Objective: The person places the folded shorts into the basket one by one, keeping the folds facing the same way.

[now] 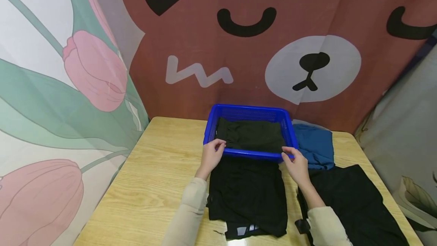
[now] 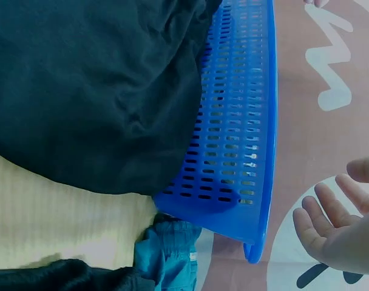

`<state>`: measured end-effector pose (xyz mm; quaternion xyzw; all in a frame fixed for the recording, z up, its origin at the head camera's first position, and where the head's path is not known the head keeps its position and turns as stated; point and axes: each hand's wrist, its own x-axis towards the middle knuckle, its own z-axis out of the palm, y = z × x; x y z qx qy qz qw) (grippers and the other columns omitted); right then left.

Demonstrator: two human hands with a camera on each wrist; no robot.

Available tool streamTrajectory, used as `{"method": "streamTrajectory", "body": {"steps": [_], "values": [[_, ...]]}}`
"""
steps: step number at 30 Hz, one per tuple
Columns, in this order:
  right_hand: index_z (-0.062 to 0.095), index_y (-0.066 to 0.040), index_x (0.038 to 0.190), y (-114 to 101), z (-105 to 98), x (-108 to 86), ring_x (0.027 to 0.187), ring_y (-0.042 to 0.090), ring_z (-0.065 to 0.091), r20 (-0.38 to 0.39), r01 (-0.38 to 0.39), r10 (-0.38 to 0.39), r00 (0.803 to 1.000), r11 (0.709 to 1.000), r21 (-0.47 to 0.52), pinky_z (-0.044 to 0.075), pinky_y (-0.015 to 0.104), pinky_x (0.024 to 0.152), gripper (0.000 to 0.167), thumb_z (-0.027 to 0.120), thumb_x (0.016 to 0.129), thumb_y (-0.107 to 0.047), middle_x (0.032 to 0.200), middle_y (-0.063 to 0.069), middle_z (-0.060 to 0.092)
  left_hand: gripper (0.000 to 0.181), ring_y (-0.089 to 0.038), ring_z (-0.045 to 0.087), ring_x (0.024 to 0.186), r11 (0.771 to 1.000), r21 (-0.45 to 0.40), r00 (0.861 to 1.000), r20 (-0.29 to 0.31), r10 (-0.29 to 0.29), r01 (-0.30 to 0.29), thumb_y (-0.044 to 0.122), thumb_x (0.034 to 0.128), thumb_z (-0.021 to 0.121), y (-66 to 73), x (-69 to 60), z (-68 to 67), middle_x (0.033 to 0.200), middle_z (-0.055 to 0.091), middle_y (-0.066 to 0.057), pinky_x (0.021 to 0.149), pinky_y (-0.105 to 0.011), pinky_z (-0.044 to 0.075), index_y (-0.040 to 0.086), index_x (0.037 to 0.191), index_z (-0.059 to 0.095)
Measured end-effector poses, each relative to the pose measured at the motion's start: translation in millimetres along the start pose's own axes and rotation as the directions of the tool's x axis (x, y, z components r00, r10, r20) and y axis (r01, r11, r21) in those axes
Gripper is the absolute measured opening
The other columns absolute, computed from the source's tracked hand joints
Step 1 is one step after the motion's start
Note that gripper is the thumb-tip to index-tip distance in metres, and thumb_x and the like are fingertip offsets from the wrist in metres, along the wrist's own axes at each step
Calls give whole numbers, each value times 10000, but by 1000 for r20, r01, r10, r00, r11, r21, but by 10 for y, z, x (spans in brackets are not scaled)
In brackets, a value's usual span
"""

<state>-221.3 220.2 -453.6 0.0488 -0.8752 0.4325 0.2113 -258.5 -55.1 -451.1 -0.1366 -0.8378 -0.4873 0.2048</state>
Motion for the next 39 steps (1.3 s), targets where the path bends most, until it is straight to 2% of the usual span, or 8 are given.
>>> {"method": "streamTrajectory", "body": {"steps": [5,17,23,27,31,33,34,39], "values": [[609,56,1019,10,13,-85,861,274,554,-18,8,-8,1000,1000,7,415,143,619,191,569,844,-10,957,185,613,84,-169,565,698,998,-41,999,4,-39,39,10,839,581,-22,-85,-26,787,646,-85,628,-259,463,-15,856,659],[635,40,958,32,67,-290,800,228,559,-35,-25,25,999,1000,11,436,159,600,149,591,821,3,899,158,633,99,-186,592,730,988,-98,993,22,-118,119,-19,844,558,-82,-268,-9,793,640,-109,657,-253,480,-67,862,643],[632,43,976,95,125,-374,852,271,569,17,-100,101,995,995,-19,477,264,633,163,587,835,-26,938,175,634,93,-209,601,707,989,-104,995,-1,-102,101,-27,832,560,-182,-368,30,755,639,-108,647,-287,489,-54,829,649],[617,49,1005,141,145,-432,905,307,557,81,-144,147,986,989,-38,474,360,682,189,563,856,-53,964,200,620,152,-152,599,673,985,-169,999,-23,-26,21,86,867,556,-382,-433,100,737,638,-57,592,-276,481,-22,834,657],[607,53,1022,191,158,-484,942,336,545,127,-185,189,974,982,-44,451,432,735,203,552,867,-66,992,219,605,169,-137,594,642,981,-195,999,-44,12,-20,85,857,553,-464,-485,125,714,633,-59,564,-273,476,-50,819,647],[603,60,1026,221,164,-510,954,352,537,141,-200,205,969,979,-49,441,457,753,209,551,867,-66,1004,234,597,136,-156,593,641,984,-180,999,-47,-6,-2,37,841,556,-481,-503,132,716,632,-81,567,-270,476,-64,812,643],[603,59,1025,239,171,-520,958,354,537,145,-208,214,966,977,-54,437,463,764,209,553,865,-65,1010,237,595,113,-188,596,650,987,-158,998,-39,-49,42,-9,821,557,-390,-517,95,725,632,-110,582,-291,483,-93,812,632],[597,71,1028,331,201,-562,975,376,525,166,-247,260,951,964,-94,410,479,812,226,558,854,-67,1056,259,570,68,-176,571,673,987,-14,986,-38,-160,160,-38,800,589,-371,-554,76,755,631,-98,611,-240,458,-61,822,649]]}}
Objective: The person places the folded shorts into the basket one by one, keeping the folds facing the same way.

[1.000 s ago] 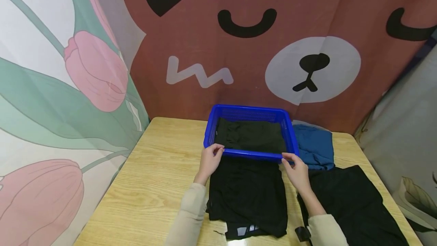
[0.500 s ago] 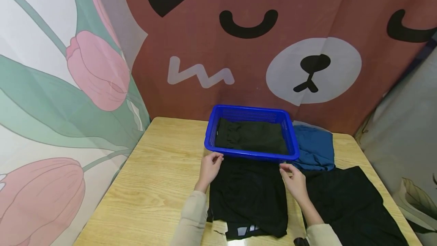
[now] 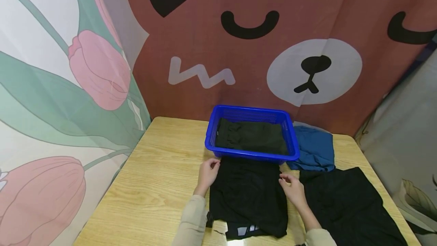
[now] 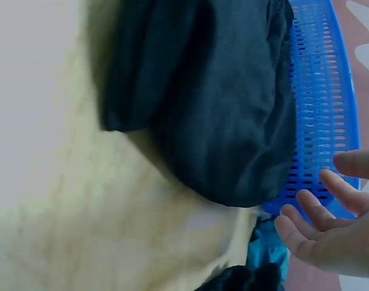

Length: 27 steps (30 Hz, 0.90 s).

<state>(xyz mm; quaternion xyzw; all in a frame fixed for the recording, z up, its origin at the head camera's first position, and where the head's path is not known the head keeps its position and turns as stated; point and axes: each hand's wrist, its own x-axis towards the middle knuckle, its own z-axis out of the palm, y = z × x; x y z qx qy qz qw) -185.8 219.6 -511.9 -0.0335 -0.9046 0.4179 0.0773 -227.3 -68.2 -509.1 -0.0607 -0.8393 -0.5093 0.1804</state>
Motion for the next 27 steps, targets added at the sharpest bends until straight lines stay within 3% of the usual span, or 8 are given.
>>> {"method": "streamTrajectory", "body": {"steps": [3,6,9,13,16,19,24,27], "values": [[589,85,1031,41,17,-11,963,392,529,14,-22,23,1000,1000,-15,417,476,812,235,561,851,-63,1075,276,553,63,-194,568,683,998,56,1000,-10,-16,17,-24,790,604,-17,-17,-12,754,628,-94,620,-260,453,-48,819,655],[579,97,1038,73,28,-23,934,399,545,16,-30,30,999,999,-19,441,466,782,245,568,844,-53,1073,287,549,97,-222,579,752,996,87,999,-10,39,-38,17,803,592,-148,-31,-11,817,636,-104,674,-302,458,-28,854,662],[555,104,1073,105,36,-32,924,403,552,25,-47,47,999,999,-19,450,469,762,283,567,843,-59,1078,297,542,125,-207,573,772,991,91,994,-26,102,-99,116,808,603,-958,48,316,876,638,-73,665,-314,453,31,869,672],[517,117,1113,132,41,-37,942,422,537,49,-81,82,995,997,-19,442,483,766,337,559,845,-84,1072,319,531,207,-153,562,771,992,90,995,-27,92,-89,333,802,634,-2436,222,971,924,624,17,625,-300,450,151,895,668],[494,129,1130,142,34,-41,959,436,519,70,-110,111,991,994,-18,431,493,778,370,549,846,-102,1058,330,527,301,-163,566,819,996,84,1000,9,18,-18,433,792,620,-2876,249,1154,953,615,16,654,-336,466,175,944,652],[472,138,1146,150,23,-45,969,439,508,88,-142,142,986,990,-17,425,492,780,401,541,850,-124,1044,325,537,335,-221,577,854,995,86,998,33,-56,53,384,789,640,-2765,189,1093,966,618,-62,677,-354,475,102,969,643],[448,154,1161,169,25,-33,953,432,516,99,-177,177,979,984,-13,437,473,761,439,542,854,-144,1012,308,565,317,-317,575,859,987,115,992,38,-121,116,226,796,635,-1983,49,734,955,608,-200,657,-349,478,-43,962,613],[443,168,1162,184,35,-24,889,406,552,105,-191,190,976,982,1,466,439,712,452,542,853,-145,1002,314,567,302,-272,567,835,975,103,980,15,-200,197,250,804,626,-1690,17,607,908,612,-157,651,-326,462,-17,944,626]]}}
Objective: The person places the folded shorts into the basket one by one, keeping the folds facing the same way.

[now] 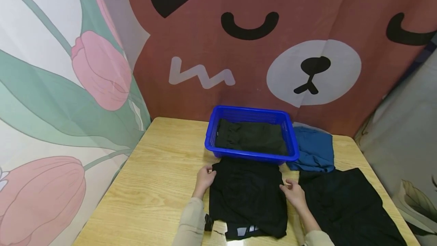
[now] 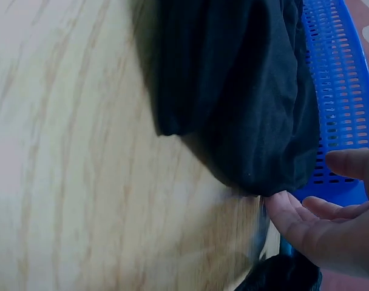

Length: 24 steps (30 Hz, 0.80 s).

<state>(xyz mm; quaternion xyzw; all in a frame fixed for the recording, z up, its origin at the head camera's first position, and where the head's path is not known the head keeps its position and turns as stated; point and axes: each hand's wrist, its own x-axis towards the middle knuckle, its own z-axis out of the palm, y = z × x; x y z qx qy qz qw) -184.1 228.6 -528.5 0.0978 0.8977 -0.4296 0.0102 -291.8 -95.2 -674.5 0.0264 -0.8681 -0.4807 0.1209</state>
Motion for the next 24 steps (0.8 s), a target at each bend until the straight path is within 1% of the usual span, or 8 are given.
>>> {"method": "streamTrajectory", "body": {"steps": [1,5,6,12,13,15,20,24], "values": [[444,169,1163,10,4,2,852,385,570,3,-12,12,1000,1000,15,478,418,689,452,544,852,-144,999,315,567,278,-247,561,802,999,-1,999,-24,-38,38,245,791,635,26,-3,3,873,610,-130,627,-313,454,-3,916,631],[420,180,1178,30,13,18,712,267,598,34,-66,63,997,991,117,498,334,609,468,534,859,-144,980,320,556,287,-224,550,711,982,-101,987,27,-157,159,245,808,622,23,12,3,837,595,-126,548,-336,452,-14,933,613],[409,185,1184,27,12,21,688,234,595,44,-80,74,996,985,152,499,315,597,474,530,861,-140,967,315,556,305,-202,537,668,978,-139,988,32,-153,156,262,813,621,55,-4,-28,809,585,-123,513,-314,437,-24,919,602],[346,216,1217,16,30,37,636,121,519,114,-140,110,987,943,302,464,248,576,504,512,879,-120,810,157,551,301,-219,525,613,904,-272,944,107,-313,331,175,829,584,962,-299,-559,808,564,-172,504,-325,457,-115,910,583],[343,216,1219,16,34,39,626,113,500,122,-148,114,986,937,317,452,241,571,507,513,880,-119,789,125,536,286,-225,526,608,887,-275,929,123,-350,370,144,832,577,1130,-347,-641,796,562,-168,509,-331,463,-131,909,583],[343,221,1216,10,41,39,618,107,479,131,-161,123,984,926,342,441,231,564,531,532,877,-141,772,88,515,248,-160,478,545,884,-285,929,132,-346,370,126,841,562,1290,-394,-714,669,528,-103,484,-280,431,-113,773,577],[338,230,1210,22,76,50,680,118,505,195,-210,138,971,882,423,464,250,607,600,571,866,-203,823,80,520,382,-76,365,423,866,-317,922,168,-350,387,154,834,588,1376,-426,-704,466,351,58,413,-215,335,112,515,384],[432,196,1144,38,109,60,729,155,580,263,-264,144,954,817,512,492,300,665,498,582,858,-183,844,92,597,381,-78,416,442,812,-401,904,236,-356,425,149,813,611,1340,-454,-638,499,404,46,435,-205,367,148,527,360]]}}
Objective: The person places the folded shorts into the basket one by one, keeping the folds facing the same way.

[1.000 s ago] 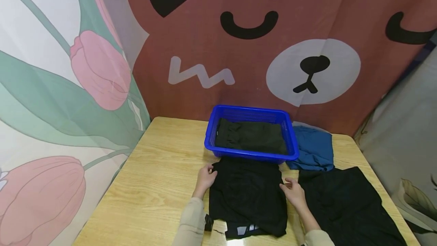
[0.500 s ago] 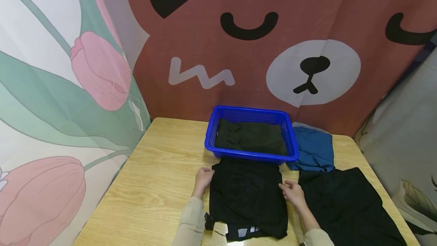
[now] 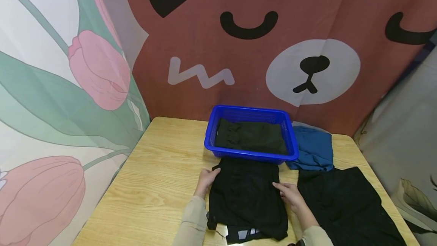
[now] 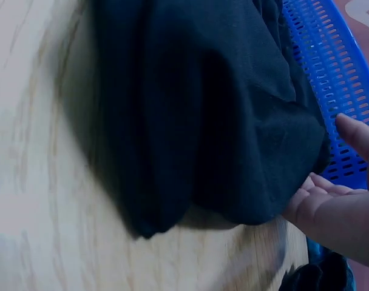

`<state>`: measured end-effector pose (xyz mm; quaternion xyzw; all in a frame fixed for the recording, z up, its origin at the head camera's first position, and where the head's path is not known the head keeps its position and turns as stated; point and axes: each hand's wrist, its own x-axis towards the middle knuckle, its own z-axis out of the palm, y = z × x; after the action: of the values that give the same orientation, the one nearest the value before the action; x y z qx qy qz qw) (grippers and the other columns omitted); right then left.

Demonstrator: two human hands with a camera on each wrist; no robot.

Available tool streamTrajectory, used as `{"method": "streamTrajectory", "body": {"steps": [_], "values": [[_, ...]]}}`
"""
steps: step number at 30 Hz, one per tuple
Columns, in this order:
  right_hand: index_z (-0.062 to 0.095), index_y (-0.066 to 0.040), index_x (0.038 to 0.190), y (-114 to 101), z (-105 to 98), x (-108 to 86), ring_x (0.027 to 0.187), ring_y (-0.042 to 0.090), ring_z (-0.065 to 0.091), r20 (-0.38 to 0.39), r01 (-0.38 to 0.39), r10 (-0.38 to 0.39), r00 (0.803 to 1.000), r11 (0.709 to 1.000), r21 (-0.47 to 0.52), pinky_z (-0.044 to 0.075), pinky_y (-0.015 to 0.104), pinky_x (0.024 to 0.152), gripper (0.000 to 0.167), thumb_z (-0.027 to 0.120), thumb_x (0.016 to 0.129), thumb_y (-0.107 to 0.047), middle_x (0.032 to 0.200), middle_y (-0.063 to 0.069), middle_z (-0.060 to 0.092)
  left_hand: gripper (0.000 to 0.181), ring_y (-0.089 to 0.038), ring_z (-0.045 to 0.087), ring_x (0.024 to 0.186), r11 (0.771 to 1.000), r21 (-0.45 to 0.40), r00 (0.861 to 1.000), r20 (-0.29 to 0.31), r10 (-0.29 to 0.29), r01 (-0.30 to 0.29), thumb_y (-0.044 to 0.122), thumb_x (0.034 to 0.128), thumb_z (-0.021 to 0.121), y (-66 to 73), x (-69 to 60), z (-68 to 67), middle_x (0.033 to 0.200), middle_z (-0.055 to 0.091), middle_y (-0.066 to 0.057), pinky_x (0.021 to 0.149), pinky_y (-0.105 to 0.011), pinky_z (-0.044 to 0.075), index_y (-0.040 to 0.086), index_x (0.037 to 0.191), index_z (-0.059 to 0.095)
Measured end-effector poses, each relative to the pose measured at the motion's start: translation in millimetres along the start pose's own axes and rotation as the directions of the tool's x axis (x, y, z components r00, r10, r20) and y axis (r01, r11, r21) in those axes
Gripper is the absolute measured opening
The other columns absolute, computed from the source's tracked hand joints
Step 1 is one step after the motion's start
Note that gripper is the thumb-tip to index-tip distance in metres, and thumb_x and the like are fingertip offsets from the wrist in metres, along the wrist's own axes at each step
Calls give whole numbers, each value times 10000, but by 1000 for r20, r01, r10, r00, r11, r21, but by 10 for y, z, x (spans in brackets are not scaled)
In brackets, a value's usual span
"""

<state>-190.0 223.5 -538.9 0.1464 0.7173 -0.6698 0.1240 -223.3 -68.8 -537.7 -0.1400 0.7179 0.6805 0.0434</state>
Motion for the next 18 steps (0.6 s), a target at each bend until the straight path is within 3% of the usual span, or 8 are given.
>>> {"method": "streamTrajectory", "body": {"steps": [5,12,15,18], "values": [[558,141,1017,8,9,15,726,141,584,90,24,-29,995,999,48,490,290,663,343,598,843,-151,804,61,625,433,-86,440,449,997,-74,999,48,-27,30,136,781,653,-35,-7,35,491,418,30,453,-209,399,143,500,324],[580,107,997,35,-2,26,747,147,593,245,93,-98,964,995,35,495,302,676,264,576,852,-114,849,50,634,441,-76,417,460,999,-32,995,96,-25,28,254,775,687,29,-65,58,506,404,44,474,-203,396,140,513,350],[583,105,991,40,5,22,761,148,590,265,110,-109,958,994,11,490,303,687,260,578,853,-116,868,56,634,354,-112,456,560,1000,0,993,115,-29,29,274,764,698,21,-70,62,636,464,-13,565,-241,435,18,655,478],[565,132,1009,27,20,14,773,144,577,268,127,-114,957,991,-35,482,299,690,310,587,851,-133,888,68,629,500,-201,499,738,999,40,993,119,-23,19,233,742,715,7,-88,69,849,506,-140,731,-337,452,-151,944,468]]}}
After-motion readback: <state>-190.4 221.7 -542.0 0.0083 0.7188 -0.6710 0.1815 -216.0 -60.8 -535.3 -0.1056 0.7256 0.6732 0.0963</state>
